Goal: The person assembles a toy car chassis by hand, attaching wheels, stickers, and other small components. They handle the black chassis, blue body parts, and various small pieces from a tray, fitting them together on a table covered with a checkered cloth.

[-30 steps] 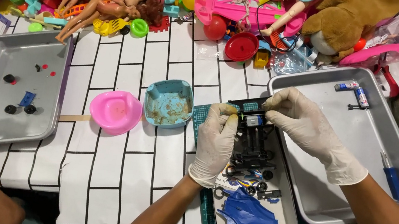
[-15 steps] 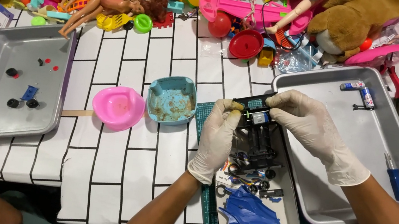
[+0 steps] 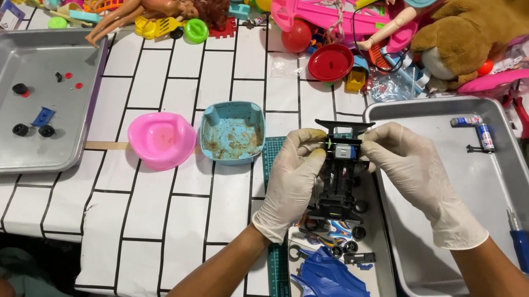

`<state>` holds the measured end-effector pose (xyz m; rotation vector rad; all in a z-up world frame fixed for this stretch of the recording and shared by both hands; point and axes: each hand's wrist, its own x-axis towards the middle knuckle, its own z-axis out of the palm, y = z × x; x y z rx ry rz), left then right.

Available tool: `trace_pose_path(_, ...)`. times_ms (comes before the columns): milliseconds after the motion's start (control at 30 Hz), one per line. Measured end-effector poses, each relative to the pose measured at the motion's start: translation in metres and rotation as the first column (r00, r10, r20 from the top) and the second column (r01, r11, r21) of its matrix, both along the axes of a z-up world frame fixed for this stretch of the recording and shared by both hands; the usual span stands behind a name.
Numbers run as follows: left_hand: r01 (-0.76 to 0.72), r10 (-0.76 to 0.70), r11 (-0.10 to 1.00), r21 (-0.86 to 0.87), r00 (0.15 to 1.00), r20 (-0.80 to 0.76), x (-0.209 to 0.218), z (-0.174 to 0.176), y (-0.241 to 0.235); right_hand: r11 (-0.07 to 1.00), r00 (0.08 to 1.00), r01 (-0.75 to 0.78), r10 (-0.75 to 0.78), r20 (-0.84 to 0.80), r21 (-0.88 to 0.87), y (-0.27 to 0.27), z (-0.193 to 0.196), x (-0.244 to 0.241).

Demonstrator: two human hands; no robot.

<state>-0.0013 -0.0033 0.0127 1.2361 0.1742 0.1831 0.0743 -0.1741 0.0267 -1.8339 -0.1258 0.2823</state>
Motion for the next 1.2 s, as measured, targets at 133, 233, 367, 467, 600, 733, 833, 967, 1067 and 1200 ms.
trace_pose_path(133, -0.02, 0.02, 1.0, 0.01, 1.0, -0.005, 0.005, -0.006, 0.002, 0.996, 0.998, -0.027, 0.031, 0.046, -0.091, -0.007, -0.016, 0.008)
trace_pose_path(233, -0.031, 0.03, 0.999, 0.024, 0.999, 0.012, 0.003, -0.003, 0.001, 0.996, 0.997, -0.045, 0.05, 0.066, -0.074, -0.007, -0.014, 0.01)
trace_pose_path(367, -0.042, 0.042, 0.998, 0.052, 0.999, 0.015, 0.004, -0.005, 0.002, 0.999, 0.998, -0.044, 0.045, 0.048, -0.025, -0.008, -0.017, 0.011)
trace_pose_path(467, -0.061, 0.06, 0.996, 0.064, 0.998, 0.007, 0.005, -0.009, 0.004, 0.997, 0.998, -0.04, 0.043, 0.045, -0.06, -0.008, -0.017, 0.012)
trace_pose_path(600, -0.09, 0.086, 0.987, 0.135, 0.996, 0.04, 0.003, -0.009, 0.002, 0.992, 0.996, -0.038, 0.047, 0.07, -0.122, -0.006, -0.016, 0.01)
trace_pose_path(733, -0.106, 0.099, 0.984, 0.141, 0.994, 0.054, 0.004, -0.012, 0.002, 0.995, 0.996, -0.042, 0.049, 0.079, -0.093, -0.007, -0.023, 0.013)
trace_pose_path(833, -0.113, 0.106, 0.984, 0.137, 0.993, 0.062, 0.004, -0.014, 0.001, 0.998, 0.996, -0.034, 0.038, 0.077, -0.046, -0.008, -0.022, 0.012)
trace_pose_path(967, -0.104, 0.099, 0.987, 0.126, 0.994, 0.049, 0.004, -0.012, 0.002, 0.994, 0.995, -0.043, 0.051, 0.085, -0.096, -0.008, -0.017, 0.011)
trace_pose_path(1067, -0.101, 0.096, 0.988, 0.119, 0.994, 0.046, 0.005, -0.013, 0.002, 0.992, 0.995, -0.044, 0.054, 0.084, -0.121, -0.008, -0.024, 0.016)
trace_pose_path(1200, -0.09, 0.087, 0.992, 0.083, 0.996, 0.035, 0.006, -0.014, 0.004, 0.994, 0.995, -0.049, 0.057, 0.081, -0.094, -0.005, -0.016, 0.012)
